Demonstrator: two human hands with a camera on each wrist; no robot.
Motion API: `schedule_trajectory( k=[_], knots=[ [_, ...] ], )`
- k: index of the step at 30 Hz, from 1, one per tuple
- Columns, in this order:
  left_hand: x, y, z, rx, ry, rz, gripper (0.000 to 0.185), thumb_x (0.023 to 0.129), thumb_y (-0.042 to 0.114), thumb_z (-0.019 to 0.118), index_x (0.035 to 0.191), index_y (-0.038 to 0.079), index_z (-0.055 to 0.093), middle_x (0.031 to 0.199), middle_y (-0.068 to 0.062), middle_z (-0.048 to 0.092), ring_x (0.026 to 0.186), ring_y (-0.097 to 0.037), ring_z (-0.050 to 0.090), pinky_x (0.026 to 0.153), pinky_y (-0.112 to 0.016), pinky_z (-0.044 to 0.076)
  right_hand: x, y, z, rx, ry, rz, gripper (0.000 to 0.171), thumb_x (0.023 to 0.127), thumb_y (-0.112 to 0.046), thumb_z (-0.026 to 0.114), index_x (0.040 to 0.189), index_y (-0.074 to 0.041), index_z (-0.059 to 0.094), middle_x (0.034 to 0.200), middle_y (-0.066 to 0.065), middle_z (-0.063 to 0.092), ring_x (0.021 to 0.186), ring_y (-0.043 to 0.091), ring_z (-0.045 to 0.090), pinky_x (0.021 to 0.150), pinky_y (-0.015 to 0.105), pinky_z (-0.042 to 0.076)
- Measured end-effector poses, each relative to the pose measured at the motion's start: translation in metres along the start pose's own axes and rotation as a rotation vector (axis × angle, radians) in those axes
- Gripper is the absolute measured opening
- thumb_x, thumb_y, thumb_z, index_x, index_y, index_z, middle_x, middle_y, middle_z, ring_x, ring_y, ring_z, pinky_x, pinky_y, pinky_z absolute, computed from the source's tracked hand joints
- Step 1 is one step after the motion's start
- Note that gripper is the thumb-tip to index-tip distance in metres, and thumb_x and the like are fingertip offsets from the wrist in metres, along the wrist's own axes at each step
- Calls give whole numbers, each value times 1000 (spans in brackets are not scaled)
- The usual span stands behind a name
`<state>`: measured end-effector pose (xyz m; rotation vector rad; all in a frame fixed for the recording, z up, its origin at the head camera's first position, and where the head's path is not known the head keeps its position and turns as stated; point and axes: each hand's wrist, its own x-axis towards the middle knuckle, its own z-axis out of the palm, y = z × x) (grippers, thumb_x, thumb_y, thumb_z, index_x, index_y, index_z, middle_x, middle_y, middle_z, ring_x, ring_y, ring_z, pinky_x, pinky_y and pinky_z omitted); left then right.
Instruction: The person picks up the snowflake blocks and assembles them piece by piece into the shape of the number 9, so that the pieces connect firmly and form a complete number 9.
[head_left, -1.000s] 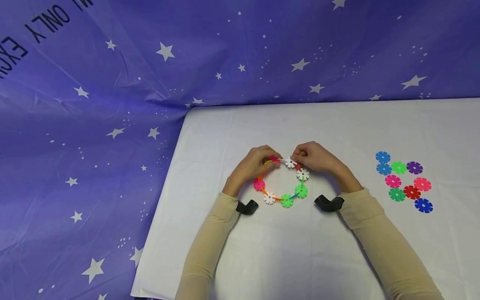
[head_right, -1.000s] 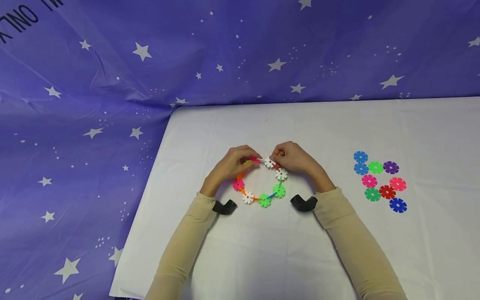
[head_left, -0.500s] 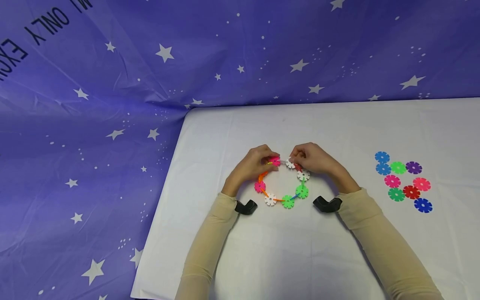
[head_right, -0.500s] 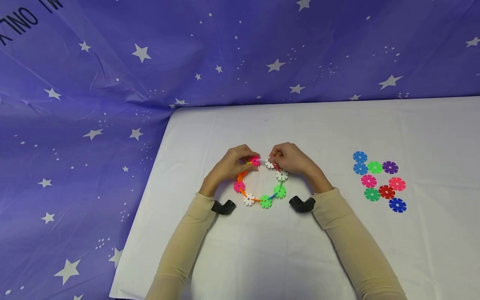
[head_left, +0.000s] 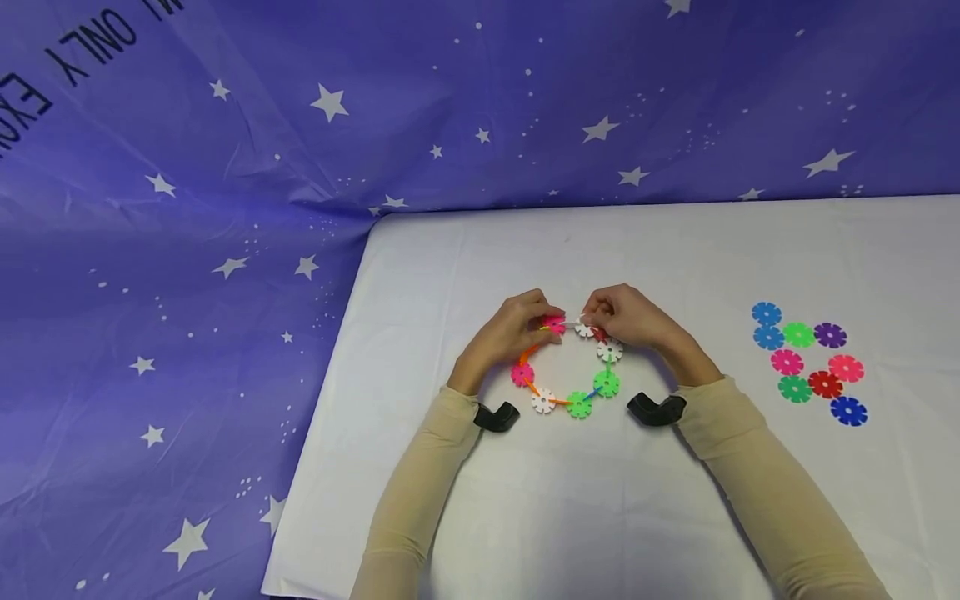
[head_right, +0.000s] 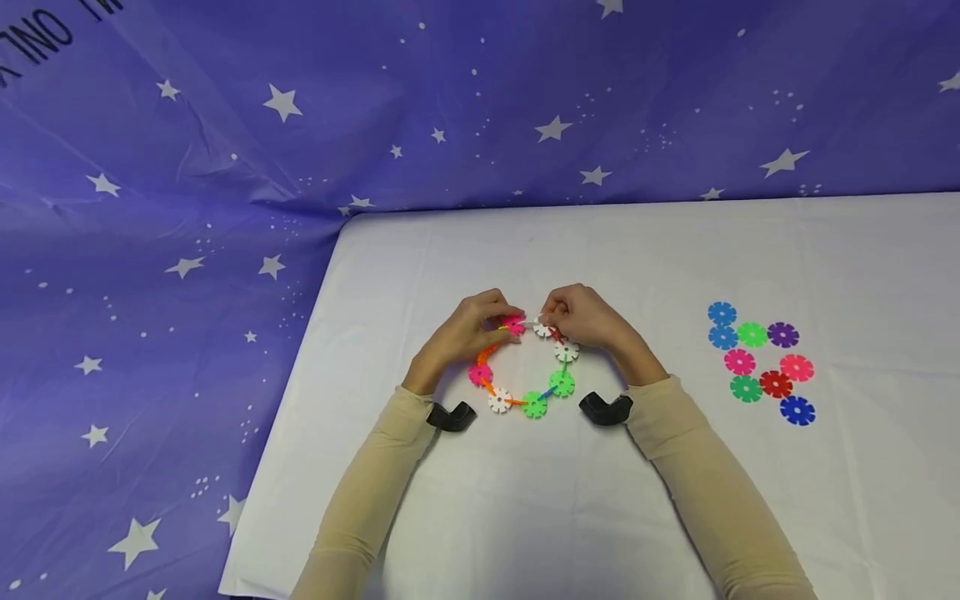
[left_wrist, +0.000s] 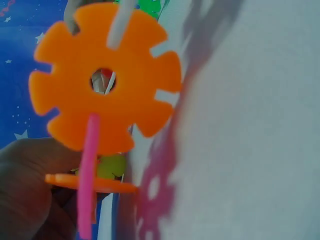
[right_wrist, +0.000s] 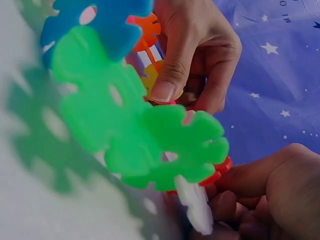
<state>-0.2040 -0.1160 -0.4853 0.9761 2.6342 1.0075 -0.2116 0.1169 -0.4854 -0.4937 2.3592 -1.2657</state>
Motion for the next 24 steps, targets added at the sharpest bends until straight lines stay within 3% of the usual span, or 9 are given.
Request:
schedule_trajectory(
  k=[5, 8, 13, 17, 19, 24],
  knots=[
    [-2, 0, -7, -2, -47, -28, 49, 84, 24, 79, 127, 5, 64, 108, -6, 60, 91, -16, 55, 80, -23, 46, -1, -1, -2, -29, -9, 19, 15, 97, -12, 61, 95, 1, 69, 69, 3, 59, 61, 11, 50, 58, 25, 42],
    [-7, -4, -17, -9, -74, -81, 61, 82, 28, 80, 134, 6, 58, 116, -7, 58, 96, -17, 56, 84, -25, 47, -2, -2, -4, -49, -11, 31, 17, 97, -14, 60, 97, 1, 69, 70, 4, 60, 61, 11, 51, 58, 26, 42],
    [-16, -10, -32, -84, -158, -211, 70, 76, 31, 86, 133, 7, 55, 98, -6, 61, 79, -16, 53, 72, -24, 44, -6, 0, -8, -61, 6, 76, 19, 97, -15, 60, 100, 3, 68, 70, 5, 63, 59, 12, 52, 57, 26, 42],
    [-15, -10, -31, -112, -229, -229, 65, 77, 30, 84, 130, 6, 53, 91, -4, 62, 74, -14, 52, 70, -22, 43, -12, 2, -11, -74, 26, 114, 21, 98, -17, 59, 100, 2, 67, 68, 3, 61, 58, 13, 51, 56, 26, 40],
    [-13, -9, -29, -103, -200, -193, 60, 81, 26, 81, 130, 5, 53, 94, -5, 63, 77, -14, 55, 72, -22, 45, -17, 2, -13, -97, 19, 124, 22, 98, -19, 59, 96, 1, 67, 65, 1, 60, 58, 13, 50, 56, 27, 39],
    [-11, -7, -25, -28, -40, -116, 50, 93, 23, 69, 136, 6, 53, 115, -8, 61, 101, -18, 58, 90, -27, 47, -34, -5, -20, -197, -77, 176, 36, 99, -31, 56, 76, -4, 63, 59, 1, 59, 56, 15, 45, 57, 29, 35]
  ],
)
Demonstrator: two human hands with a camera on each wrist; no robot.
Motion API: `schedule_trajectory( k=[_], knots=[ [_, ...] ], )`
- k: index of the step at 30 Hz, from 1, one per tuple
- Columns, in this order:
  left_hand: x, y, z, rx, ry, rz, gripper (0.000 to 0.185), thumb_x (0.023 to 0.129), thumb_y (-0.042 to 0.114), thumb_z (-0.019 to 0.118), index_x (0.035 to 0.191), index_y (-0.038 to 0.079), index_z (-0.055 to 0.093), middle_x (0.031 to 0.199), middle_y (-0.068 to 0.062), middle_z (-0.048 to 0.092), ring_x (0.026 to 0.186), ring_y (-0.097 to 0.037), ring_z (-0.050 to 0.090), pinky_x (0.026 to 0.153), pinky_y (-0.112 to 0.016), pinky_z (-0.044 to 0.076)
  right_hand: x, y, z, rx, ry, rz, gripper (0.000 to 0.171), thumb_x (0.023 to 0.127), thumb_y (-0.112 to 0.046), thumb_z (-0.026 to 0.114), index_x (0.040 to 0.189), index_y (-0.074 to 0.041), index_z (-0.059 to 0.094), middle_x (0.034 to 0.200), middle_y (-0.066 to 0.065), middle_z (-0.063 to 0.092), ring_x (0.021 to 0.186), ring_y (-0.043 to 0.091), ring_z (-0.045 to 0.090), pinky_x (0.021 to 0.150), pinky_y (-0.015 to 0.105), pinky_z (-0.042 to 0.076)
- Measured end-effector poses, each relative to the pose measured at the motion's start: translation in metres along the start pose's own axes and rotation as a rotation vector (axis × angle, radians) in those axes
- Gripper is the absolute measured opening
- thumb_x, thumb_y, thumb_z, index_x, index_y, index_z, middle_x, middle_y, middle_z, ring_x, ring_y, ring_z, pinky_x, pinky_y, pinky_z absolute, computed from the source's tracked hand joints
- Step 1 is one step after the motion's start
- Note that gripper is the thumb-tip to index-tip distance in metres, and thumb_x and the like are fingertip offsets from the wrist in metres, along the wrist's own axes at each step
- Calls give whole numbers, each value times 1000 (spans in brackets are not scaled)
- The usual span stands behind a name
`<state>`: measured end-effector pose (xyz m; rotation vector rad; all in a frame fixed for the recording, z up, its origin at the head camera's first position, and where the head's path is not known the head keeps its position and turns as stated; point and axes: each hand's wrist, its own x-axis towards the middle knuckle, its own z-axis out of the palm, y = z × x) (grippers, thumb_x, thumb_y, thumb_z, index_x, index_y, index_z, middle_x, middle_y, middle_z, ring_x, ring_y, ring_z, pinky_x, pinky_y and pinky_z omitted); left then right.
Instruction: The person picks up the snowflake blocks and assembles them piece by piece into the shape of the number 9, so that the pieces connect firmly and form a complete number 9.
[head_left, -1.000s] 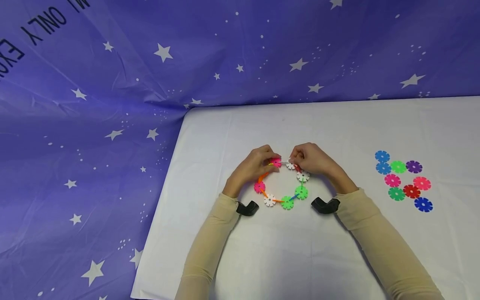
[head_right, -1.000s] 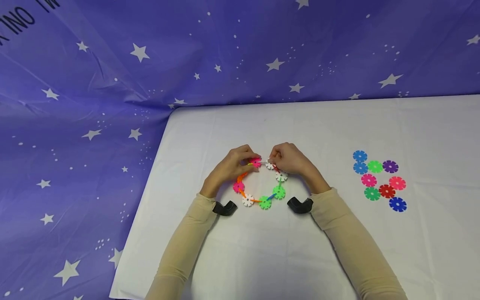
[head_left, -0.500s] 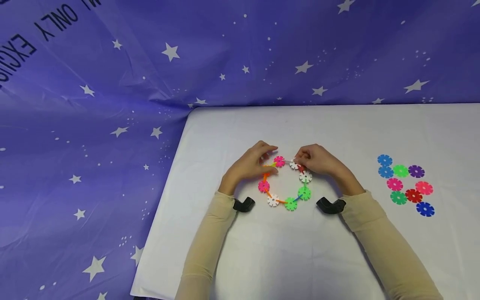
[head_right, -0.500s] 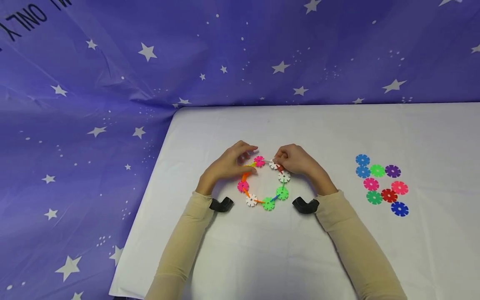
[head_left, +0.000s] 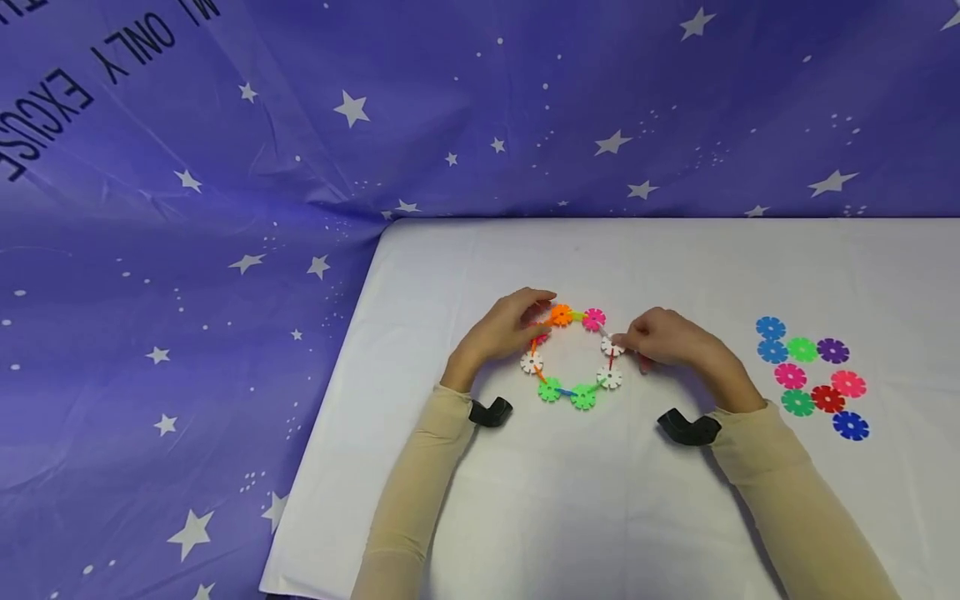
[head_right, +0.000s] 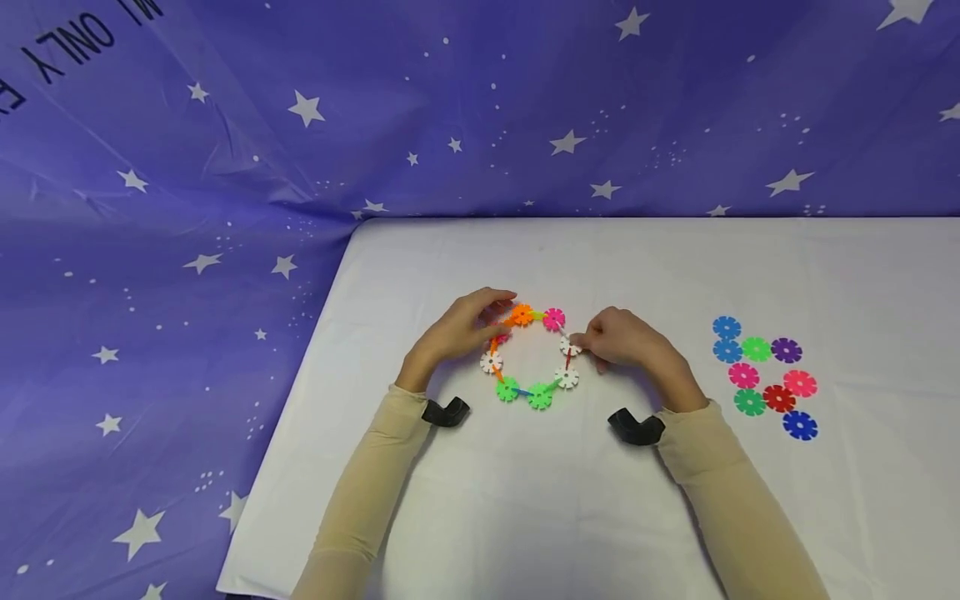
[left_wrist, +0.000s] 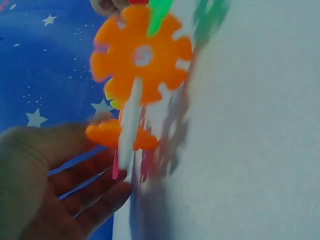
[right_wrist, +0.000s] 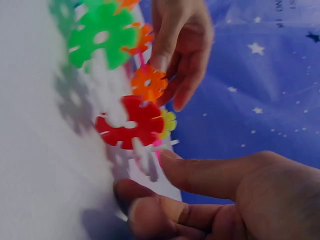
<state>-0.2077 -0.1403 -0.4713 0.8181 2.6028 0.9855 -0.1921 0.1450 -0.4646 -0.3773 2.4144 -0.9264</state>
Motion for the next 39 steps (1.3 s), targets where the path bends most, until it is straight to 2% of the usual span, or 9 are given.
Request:
schedule_trajectory(
  k=[2, 5, 9, 12, 15, 18, 22, 28, 39],
  knots=[
    [-1, 1, 0, 18, 21, -33, 53, 91, 30, 70, 136, 7, 54, 116, -8, 58, 103, -19, 55, 91, -28, 46, -5, -1, -1, -13, 20, -13, 35, 100, -32, 55, 80, -5, 63, 63, 3, 60, 59, 17, 45, 58, 30, 35],
    [-5, 2, -3, 13, -20, -107, 65, 82, 36, 79, 134, 6, 54, 104, -8, 55, 90, -18, 52, 79, -27, 44, -3, -2, 2, 5, 133, -118, 27, 100, -26, 56, 106, -1, 64, 82, 9, 63, 69, 19, 49, 64, 31, 39],
    [-7, -1, -3, -25, -75, -113, 71, 77, 29, 85, 133, 1, 51, 96, -8, 55, 79, -16, 50, 72, -24, 43, 5, -2, 11, 21, 226, -267, 43, 97, -14, 60, 137, 0, 52, 110, 17, 62, 75, 19, 50, 67, 30, 42],
    [-3, -3, 0, -37, -34, -35, 62, 84, 20, 79, 135, 0, 51, 106, -9, 60, 86, -16, 56, 79, -23, 47, 7, -1, 15, 19, 256, -285, 41, 95, -11, 63, 134, -2, 57, 112, 15, 64, 72, 19, 48, 64, 29, 42],
    [-1, -3, 3, -9, 21, 15, 54, 89, 20, 73, 135, 2, 52, 116, -9, 61, 99, -19, 59, 89, -27, 49, 3, 0, 16, 6, 279, -241, 26, 94, -11, 63, 119, -4, 67, 94, 9, 67, 70, 18, 49, 63, 29, 41],
    [-1, 0, 3, 47, 45, -17, 55, 88, 29, 75, 133, 4, 56, 112, -8, 60, 100, -19, 57, 90, -29, 48, -3, 1, 18, -3, 282, -206, 19, 94, -12, 62, 109, -4, 70, 78, 6, 62, 68, 18, 49, 62, 29, 40],
    [0, 2, 3, 66, 22, -71, 54, 85, 29, 78, 129, 5, 58, 100, -6, 59, 88, -17, 53, 80, -27, 45, -2, 2, 22, 15, 289, -228, 26, 94, -16, 64, 116, -1, 65, 83, 6, 61, 69, 18, 48, 62, 28, 39],
    [4, 2, 9, 60, -14, -52, 50, 89, 24, 74, 132, 5, 57, 104, -7, 60, 91, -17, 52, 80, -26, 44, 5, -6, 35, 28, 328, -217, 40, 91, -23, 70, 119, 4, 63, 87, 8, 63, 69, 17, 47, 63, 29, 38],
    [10, 2, 23, 92, 68, -43, 40, 93, 27, 69, 128, 9, 63, 100, -3, 62, 85, -13, 53, 77, -26, 45, 7, -12, 42, 14, 373, -81, 38, 87, -29, 73, 110, -2, 61, 78, 5, 62, 60, 16, 48, 56, 29, 38]
  ],
)
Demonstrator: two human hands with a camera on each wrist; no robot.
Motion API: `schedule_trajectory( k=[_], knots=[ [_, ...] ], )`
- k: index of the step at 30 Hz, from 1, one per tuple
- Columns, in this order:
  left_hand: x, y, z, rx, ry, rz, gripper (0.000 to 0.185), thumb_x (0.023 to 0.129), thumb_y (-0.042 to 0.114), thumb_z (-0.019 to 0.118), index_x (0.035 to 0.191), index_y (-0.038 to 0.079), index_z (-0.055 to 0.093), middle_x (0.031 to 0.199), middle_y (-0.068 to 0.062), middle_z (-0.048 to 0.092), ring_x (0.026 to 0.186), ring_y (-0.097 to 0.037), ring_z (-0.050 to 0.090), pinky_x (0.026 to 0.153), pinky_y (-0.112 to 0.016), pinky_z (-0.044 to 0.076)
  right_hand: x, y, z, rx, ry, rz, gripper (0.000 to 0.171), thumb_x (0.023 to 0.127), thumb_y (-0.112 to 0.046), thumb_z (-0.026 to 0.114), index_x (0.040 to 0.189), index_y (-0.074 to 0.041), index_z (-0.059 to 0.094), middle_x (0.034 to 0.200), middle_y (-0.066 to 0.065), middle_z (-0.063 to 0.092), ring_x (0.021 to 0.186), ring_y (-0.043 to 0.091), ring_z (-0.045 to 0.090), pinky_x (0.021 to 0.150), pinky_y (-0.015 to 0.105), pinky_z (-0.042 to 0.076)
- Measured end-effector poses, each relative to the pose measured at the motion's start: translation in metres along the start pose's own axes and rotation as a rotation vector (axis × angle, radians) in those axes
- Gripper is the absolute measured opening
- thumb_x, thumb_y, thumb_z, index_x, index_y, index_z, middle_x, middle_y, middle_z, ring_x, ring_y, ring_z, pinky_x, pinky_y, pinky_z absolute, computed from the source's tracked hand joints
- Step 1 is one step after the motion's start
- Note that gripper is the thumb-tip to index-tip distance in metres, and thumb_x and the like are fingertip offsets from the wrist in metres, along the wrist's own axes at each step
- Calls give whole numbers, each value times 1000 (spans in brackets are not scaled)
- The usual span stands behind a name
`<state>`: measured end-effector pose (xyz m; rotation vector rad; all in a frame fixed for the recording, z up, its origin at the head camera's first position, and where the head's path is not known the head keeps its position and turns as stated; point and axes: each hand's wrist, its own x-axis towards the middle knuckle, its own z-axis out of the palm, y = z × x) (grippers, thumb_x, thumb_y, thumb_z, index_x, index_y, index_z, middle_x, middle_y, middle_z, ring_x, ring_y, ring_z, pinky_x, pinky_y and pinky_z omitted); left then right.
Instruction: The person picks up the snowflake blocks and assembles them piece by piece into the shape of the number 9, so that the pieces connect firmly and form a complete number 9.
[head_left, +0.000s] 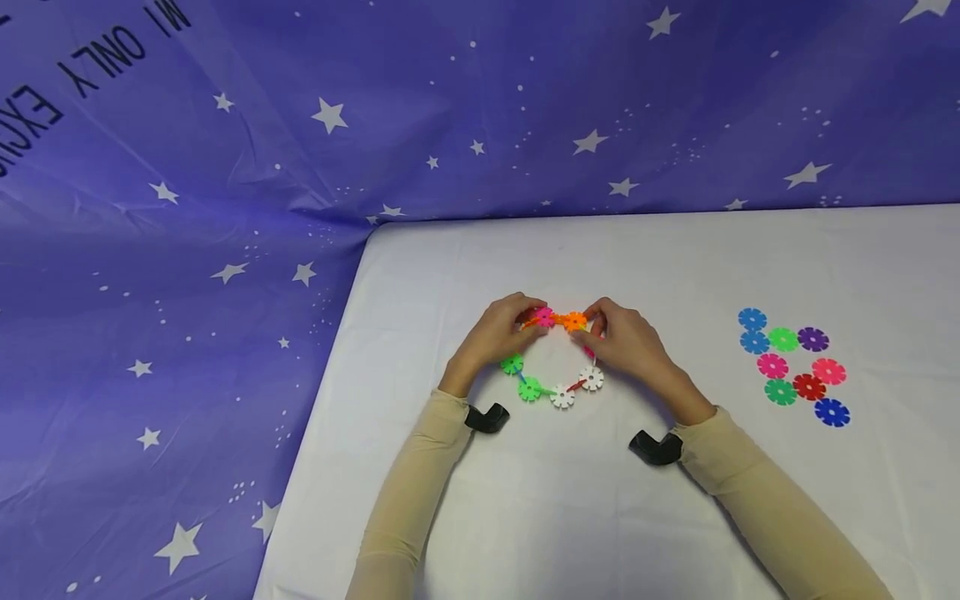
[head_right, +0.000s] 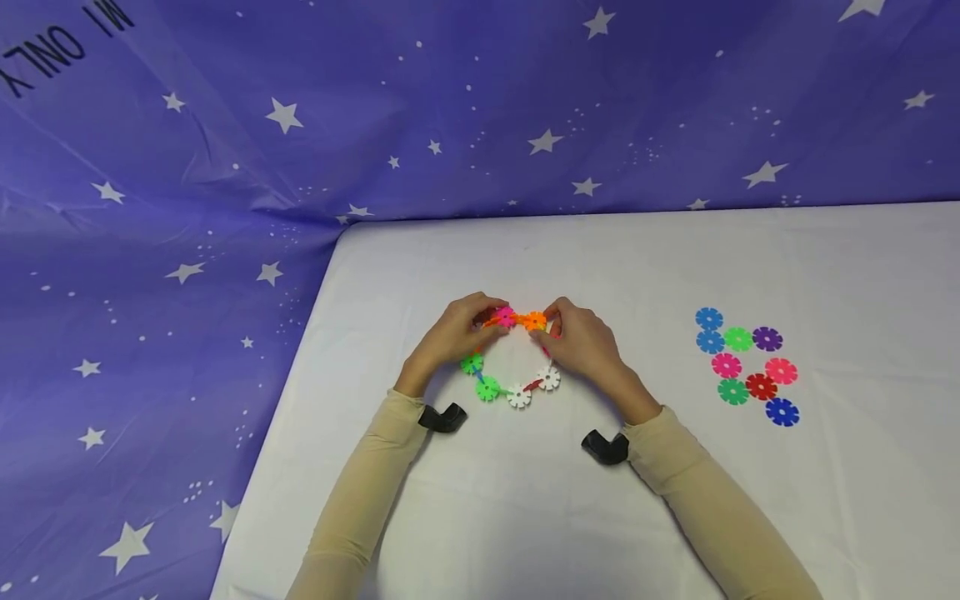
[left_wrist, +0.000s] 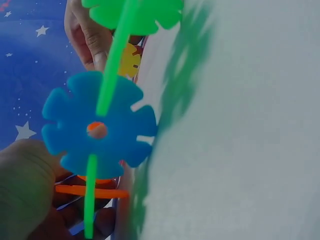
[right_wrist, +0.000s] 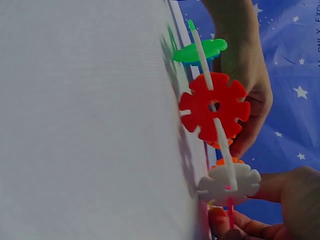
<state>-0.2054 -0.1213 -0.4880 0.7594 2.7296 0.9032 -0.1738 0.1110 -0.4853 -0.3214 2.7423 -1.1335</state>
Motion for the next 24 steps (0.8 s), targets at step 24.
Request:
schedule_trajectory(
  k=[24],
  knots=[
    [-2, -3, -12, -41, -47, 9, 54, 84, 29, 79, 130, 7, 60, 98, -4, 59, 86, -16, 50, 77, -24, 43, -2, -1, 2, -77, 22, 32, 40, 87, -33, 72, 113, -6, 61, 71, 2, 57, 57, 17, 48, 50, 28, 36]
  ],
)
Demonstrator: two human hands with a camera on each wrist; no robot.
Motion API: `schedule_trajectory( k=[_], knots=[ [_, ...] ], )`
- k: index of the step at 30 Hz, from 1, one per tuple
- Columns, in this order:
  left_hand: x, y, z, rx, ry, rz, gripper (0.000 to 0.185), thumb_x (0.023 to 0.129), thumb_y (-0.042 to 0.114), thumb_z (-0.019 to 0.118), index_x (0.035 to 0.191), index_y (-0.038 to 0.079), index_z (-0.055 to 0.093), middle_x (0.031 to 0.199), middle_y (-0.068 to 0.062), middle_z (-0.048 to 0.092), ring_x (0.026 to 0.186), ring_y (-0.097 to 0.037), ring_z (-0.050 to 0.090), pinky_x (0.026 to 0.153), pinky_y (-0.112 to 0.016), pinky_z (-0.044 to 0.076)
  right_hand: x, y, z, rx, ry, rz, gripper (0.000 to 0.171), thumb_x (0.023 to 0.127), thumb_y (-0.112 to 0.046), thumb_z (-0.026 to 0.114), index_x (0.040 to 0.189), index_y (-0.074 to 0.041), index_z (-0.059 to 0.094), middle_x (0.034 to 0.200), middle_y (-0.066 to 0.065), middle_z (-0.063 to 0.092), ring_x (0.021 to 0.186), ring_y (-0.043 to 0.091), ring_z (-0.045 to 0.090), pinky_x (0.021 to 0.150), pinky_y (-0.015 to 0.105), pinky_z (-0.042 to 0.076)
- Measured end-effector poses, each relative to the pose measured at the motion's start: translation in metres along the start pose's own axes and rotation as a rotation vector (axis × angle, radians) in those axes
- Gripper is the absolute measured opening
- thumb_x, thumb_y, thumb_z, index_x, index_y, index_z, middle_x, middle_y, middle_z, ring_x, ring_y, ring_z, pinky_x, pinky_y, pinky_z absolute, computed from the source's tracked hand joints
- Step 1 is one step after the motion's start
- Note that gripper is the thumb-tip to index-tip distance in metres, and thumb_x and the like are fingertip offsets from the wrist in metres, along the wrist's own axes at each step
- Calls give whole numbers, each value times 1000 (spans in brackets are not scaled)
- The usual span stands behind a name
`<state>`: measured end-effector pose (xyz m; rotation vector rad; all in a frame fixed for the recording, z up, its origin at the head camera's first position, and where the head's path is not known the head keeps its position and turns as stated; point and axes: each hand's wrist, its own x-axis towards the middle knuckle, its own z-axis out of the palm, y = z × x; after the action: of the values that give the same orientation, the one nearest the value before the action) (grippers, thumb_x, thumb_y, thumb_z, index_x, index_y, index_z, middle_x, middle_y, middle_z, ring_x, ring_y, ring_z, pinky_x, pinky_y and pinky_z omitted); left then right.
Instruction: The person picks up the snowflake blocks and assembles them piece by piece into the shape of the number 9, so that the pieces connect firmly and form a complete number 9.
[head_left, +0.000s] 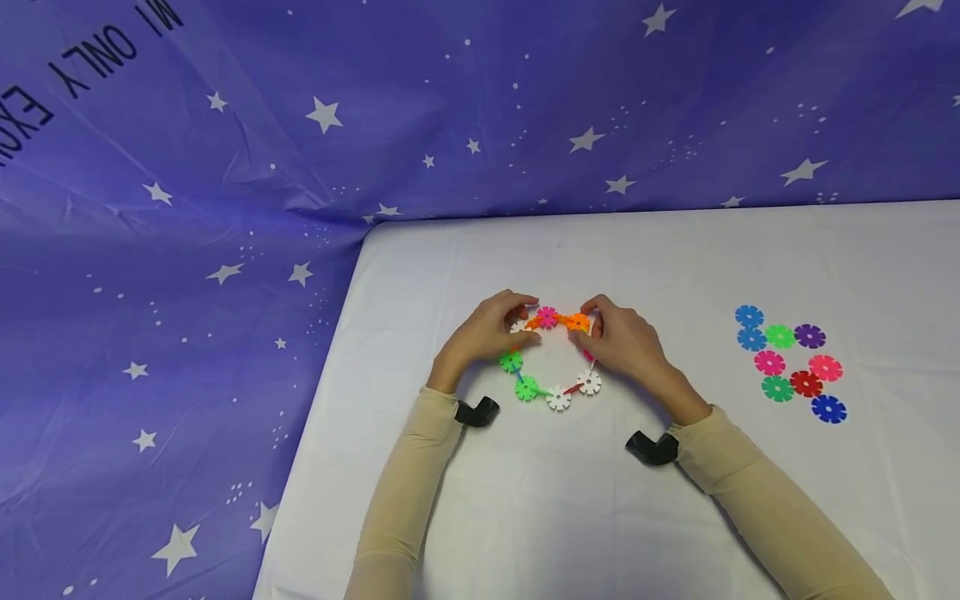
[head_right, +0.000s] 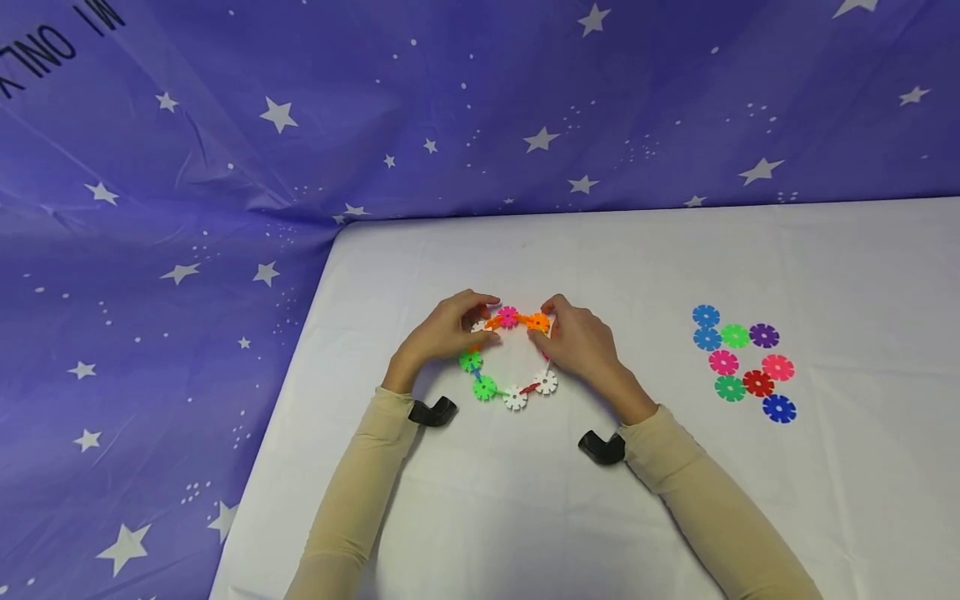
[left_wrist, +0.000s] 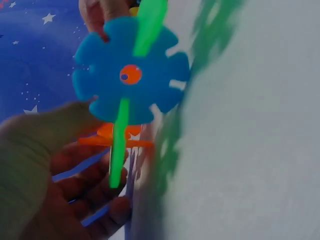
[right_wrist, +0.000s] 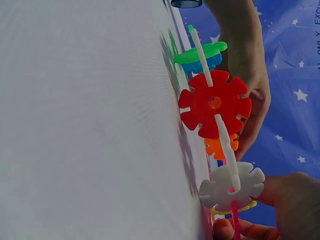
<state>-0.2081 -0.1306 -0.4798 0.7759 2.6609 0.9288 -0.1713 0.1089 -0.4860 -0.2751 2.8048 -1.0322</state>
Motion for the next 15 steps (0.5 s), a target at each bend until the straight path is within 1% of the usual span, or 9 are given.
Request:
schedule_trajectory(
  k=[4, 7, 12, 13, 15],
  knots=[
    [0, -1, -2, -19, 14, 41, 50, 84, 23, 79, 126, 4, 62, 98, -7, 61, 84, -18, 52, 74, -24, 43, 0, 1, 0, -14, 5, 4, 39, 85, -33, 74, 110, -5, 62, 69, 3, 56, 56, 17, 47, 49, 28, 35],
    [0, 0, -4, -25, 0, 54, 51, 84, 26, 79, 128, 4, 62, 101, -8, 61, 85, -19, 53, 75, -25, 44, 0, 1, 0, -30, 18, 15, 39, 84, -34, 75, 106, -5, 63, 68, 3, 55, 55, 17, 46, 48, 28, 34],
    [-7, -1, -13, -46, -101, 12, 70, 78, 31, 84, 137, 8, 56, 110, -6, 58, 96, -19, 51, 84, -28, 43, 0, 0, 0, -44, 22, 33, 40, 84, -35, 74, 106, -4, 62, 67, 4, 55, 54, 18, 46, 47, 28, 33],
    [-9, -2, -15, -51, -119, 7, 73, 76, 31, 85, 138, 8, 54, 112, -7, 57, 97, -19, 51, 85, -29, 43, 0, 0, 0, -46, 22, 35, 40, 84, -35, 74, 107, -4, 62, 67, 4, 55, 54, 18, 46, 47, 28, 32],
    [-11, -4, -18, -48, -143, 19, 75, 75, 31, 86, 139, 8, 53, 113, -8, 58, 99, -20, 51, 86, -31, 44, -1, 1, 1, -48, 24, 38, 41, 85, -35, 74, 107, -3, 62, 67, 4, 54, 54, 18, 45, 47, 28, 32]
  ],
)
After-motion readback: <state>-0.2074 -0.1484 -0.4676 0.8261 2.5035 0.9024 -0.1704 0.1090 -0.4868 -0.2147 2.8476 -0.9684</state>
